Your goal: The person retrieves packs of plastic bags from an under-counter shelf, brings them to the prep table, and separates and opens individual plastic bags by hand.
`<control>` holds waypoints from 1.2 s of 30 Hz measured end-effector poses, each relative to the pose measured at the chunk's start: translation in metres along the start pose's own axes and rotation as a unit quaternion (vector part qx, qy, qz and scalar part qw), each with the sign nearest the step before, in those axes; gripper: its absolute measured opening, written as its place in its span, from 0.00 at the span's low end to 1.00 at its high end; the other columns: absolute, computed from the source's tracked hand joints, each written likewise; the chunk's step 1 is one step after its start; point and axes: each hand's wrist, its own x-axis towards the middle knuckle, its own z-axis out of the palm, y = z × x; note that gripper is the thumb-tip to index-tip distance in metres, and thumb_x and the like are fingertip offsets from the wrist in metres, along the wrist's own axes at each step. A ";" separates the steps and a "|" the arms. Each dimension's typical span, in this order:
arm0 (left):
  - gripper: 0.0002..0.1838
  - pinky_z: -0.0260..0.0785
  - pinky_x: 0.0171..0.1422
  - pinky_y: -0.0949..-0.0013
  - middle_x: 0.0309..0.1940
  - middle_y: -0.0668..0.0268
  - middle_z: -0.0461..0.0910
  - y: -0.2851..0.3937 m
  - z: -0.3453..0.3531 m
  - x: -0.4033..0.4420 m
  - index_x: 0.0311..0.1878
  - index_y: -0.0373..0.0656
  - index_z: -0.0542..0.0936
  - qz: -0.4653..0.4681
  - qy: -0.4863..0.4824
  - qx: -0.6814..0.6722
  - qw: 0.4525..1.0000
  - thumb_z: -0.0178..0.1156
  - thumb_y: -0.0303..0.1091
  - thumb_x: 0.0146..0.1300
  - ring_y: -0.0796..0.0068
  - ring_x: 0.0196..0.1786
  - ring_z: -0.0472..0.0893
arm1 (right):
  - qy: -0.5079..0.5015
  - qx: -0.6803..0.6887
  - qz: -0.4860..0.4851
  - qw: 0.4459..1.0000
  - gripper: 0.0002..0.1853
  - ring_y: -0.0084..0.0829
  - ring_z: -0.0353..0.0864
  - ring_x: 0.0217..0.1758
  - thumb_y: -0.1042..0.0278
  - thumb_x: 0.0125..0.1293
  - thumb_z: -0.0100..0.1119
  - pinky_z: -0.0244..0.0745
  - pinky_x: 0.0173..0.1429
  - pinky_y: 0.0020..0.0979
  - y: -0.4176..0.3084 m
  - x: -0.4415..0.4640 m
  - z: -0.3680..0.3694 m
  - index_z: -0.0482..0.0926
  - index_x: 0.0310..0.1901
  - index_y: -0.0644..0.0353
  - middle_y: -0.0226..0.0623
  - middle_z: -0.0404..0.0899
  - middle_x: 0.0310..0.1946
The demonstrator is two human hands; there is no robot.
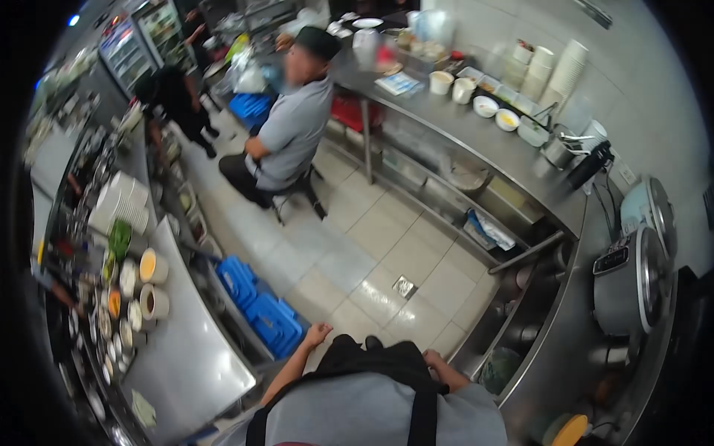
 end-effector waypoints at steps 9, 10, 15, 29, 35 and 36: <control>0.19 0.71 0.48 0.62 0.36 0.51 0.81 -0.033 -0.035 0.115 0.39 0.42 0.81 -0.104 -0.190 0.223 0.950 0.59 0.48 0.54 0.57 0.42 0.81 | 0.009 0.240 -0.134 0.961 0.11 0.24 0.79 0.24 0.69 0.66 0.42 0.71 0.24 0.24 -0.154 0.090 -0.079 0.76 0.43 0.58 0.36 0.79 0.25; 0.18 0.71 0.47 0.63 0.35 0.51 0.81 -0.028 -0.046 0.128 0.40 0.43 0.81 -0.095 -0.185 0.193 0.959 0.59 0.48 0.54 0.58 0.40 0.81 | 0.008 0.252 -0.124 0.960 0.11 0.24 0.79 0.24 0.69 0.67 0.41 0.72 0.24 0.24 -0.172 0.096 -0.089 0.76 0.43 0.58 0.36 0.79 0.25; 0.12 0.73 0.34 0.68 0.24 0.61 0.81 0.075 -0.081 0.283 0.37 0.42 0.81 -0.036 -0.178 0.155 0.971 0.55 0.40 0.57 0.69 0.26 0.81 | -0.014 0.250 -0.146 0.957 0.12 0.24 0.79 0.24 0.68 0.67 0.42 0.72 0.26 0.23 -0.241 0.137 -0.186 0.74 0.44 0.63 0.37 0.79 0.27; 0.18 0.65 0.53 0.67 0.48 0.57 0.71 0.683 -0.054 0.594 0.52 0.40 0.74 0.485 0.017 -0.017 0.874 0.59 0.34 0.59 0.66 0.48 0.72 | 0.323 0.453 -0.355 0.751 0.10 0.19 0.74 0.22 0.66 0.66 0.51 0.70 0.26 0.21 -0.391 0.125 -0.510 0.76 0.40 0.64 0.33 0.79 0.27; 0.34 0.51 0.68 0.63 0.64 0.46 0.55 0.745 0.001 0.702 0.63 0.32 0.60 0.297 0.071 -0.085 0.948 0.59 0.41 0.59 0.51 0.65 0.58 | 0.436 0.523 -0.398 0.614 0.12 0.21 0.76 0.26 0.70 0.63 0.56 0.73 0.33 0.22 -0.459 0.169 -0.680 0.72 0.45 0.65 0.36 0.74 0.42; 0.39 0.44 0.71 0.62 0.66 0.44 0.51 0.758 -0.001 0.701 0.66 0.30 0.53 0.260 0.052 -0.107 0.958 0.58 0.43 0.59 0.51 0.69 0.52 | 0.461 0.516 -0.372 0.619 0.12 0.21 0.75 0.27 0.71 0.62 0.57 0.73 0.34 0.23 -0.465 0.183 -0.696 0.71 0.46 0.65 0.36 0.73 0.43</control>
